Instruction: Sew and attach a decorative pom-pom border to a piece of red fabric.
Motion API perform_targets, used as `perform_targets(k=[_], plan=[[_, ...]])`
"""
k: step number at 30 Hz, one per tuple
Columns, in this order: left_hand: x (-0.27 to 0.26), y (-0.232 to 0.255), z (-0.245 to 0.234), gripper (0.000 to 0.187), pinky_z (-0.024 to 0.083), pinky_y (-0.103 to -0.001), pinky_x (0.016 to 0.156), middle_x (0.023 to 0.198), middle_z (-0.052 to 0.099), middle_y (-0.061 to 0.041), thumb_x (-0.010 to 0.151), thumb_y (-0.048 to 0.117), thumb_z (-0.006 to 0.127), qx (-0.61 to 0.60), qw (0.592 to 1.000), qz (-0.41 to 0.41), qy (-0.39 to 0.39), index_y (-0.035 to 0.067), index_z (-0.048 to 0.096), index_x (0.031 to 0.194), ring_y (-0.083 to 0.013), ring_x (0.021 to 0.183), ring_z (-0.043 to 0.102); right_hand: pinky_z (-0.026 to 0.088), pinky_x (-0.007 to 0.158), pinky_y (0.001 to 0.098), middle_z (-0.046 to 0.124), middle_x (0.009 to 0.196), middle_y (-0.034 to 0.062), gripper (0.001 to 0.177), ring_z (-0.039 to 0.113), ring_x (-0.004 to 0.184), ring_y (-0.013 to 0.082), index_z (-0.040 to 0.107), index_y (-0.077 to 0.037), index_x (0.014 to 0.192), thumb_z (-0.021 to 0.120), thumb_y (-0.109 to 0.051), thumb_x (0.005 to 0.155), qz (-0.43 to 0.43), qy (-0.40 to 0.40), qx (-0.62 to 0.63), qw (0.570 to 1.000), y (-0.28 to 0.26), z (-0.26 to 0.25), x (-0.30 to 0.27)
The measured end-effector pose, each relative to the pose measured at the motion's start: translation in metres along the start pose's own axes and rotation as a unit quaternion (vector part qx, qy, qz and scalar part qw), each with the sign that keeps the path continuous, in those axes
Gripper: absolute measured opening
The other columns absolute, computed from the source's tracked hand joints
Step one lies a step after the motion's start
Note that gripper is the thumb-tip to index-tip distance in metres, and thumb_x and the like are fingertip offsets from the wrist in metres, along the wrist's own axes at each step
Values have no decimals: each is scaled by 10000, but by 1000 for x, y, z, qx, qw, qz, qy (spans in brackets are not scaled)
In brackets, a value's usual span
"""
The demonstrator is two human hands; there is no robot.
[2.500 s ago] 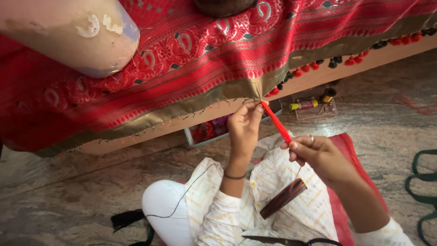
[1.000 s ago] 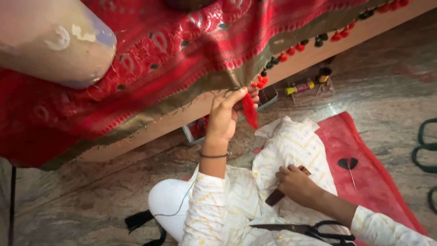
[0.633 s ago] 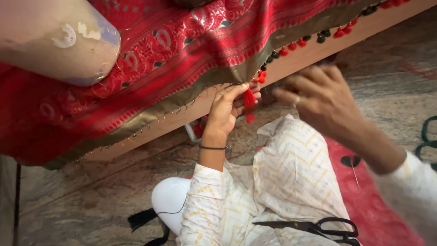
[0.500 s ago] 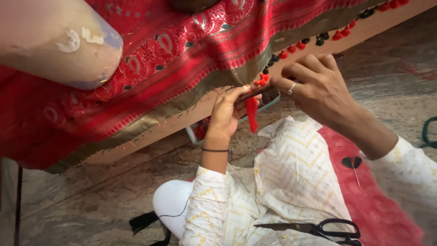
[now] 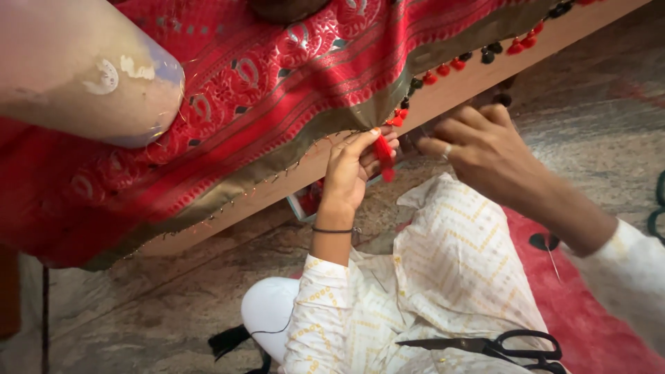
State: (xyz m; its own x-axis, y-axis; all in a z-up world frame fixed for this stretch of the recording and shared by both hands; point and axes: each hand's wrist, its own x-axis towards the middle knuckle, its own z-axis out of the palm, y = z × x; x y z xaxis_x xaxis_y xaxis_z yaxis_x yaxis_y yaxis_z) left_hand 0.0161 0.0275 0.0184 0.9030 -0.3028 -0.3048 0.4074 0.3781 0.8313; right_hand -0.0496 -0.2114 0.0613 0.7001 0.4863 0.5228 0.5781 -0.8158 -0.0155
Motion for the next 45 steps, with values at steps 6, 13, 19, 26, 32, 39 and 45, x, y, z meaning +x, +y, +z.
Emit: perform_targets(k=[6, 13, 19, 26, 32, 39, 45], plan=[[-2, 0, -2, 279, 592, -370, 861, 1076, 766, -153, 970, 170, 634, 4, 999, 22, -26, -53, 728, 1108, -202, 953, 741, 527, 759, 338, 727, 977, 51, 320, 682, 853, 180, 716, -127, 1242, 717, -176, 927, 258, -152, 323, 898, 22, 17, -26], [-7, -7, 0, 232, 513, -293, 968, 1172, 764, -149, 1020, 137, 643, 155, 969, 188, -42, -64, 757, 1000, -123, 1041, 684, 446, 505, 262, 707, 788, 7, 354, 549, 547, 69, 767, -63, 1223, 717, -205, 902, 464, -221, 624, 589, 33, 12, 20], [-11, -5, -2, 253, 524, -302, 988, 1152, 758, -160, 1030, 171, 627, 97, 981, 155, -61, -56, 729, 1074, -143, 1049, 699, 395, 455, 238, 717, 754, 2, 343, 512, 512, 48, 807, -82, 1184, 737, -186, 865, 376, -302, 635, 603, 41, 17, 16], [-12, -16, 3, 288, 592, -330, 881, 1033, 770, -172, 1071, 187, 570, 101, 979, 173, -50, -63, 703, 1124, -203, 892, 746, 537, 632, 376, 762, 900, 112, 300, 626, 692, 211, 782, -101, 1191, 725, -199, 912, 496, -360, 462, 642, 24, 48, -35], [-28, -32, 17, 265, 608, -293, 837, 1030, 757, -116, 1090, 154, 555, 180, 952, 246, -9, -76, 685, 1112, -157, 886, 726, 595, 798, 280, 833, 952, 44, 275, 775, 850, 108, 791, -158, 1102, 745, -185, 833, 256, -453, 371, 769, -26, 90, -135], [-50, -24, 32, 215, 579, -268, 788, 929, 775, -61, 1058, 131, 611, 303, 905, 288, 75, -40, 742, 1054, -125, 848, 708, 561, 799, 293, 743, 993, 83, 195, 699, 905, 132, 741, 3, 1107, 683, -140, 990, 293, 101, 442, 842, -37, 33, 18], [-46, -28, 26, 168, 562, -290, 764, 887, 747, -67, 995, 65, 621, 383, 864, 298, 134, -31, 734, 1074, -137, 801, 737, 506, 700, 260, 677, 857, 21, 202, 627, 775, 98, 742, 33, 1001, 695, -163, 989, 325, 24, 656, 681, -52, 70, 35]])
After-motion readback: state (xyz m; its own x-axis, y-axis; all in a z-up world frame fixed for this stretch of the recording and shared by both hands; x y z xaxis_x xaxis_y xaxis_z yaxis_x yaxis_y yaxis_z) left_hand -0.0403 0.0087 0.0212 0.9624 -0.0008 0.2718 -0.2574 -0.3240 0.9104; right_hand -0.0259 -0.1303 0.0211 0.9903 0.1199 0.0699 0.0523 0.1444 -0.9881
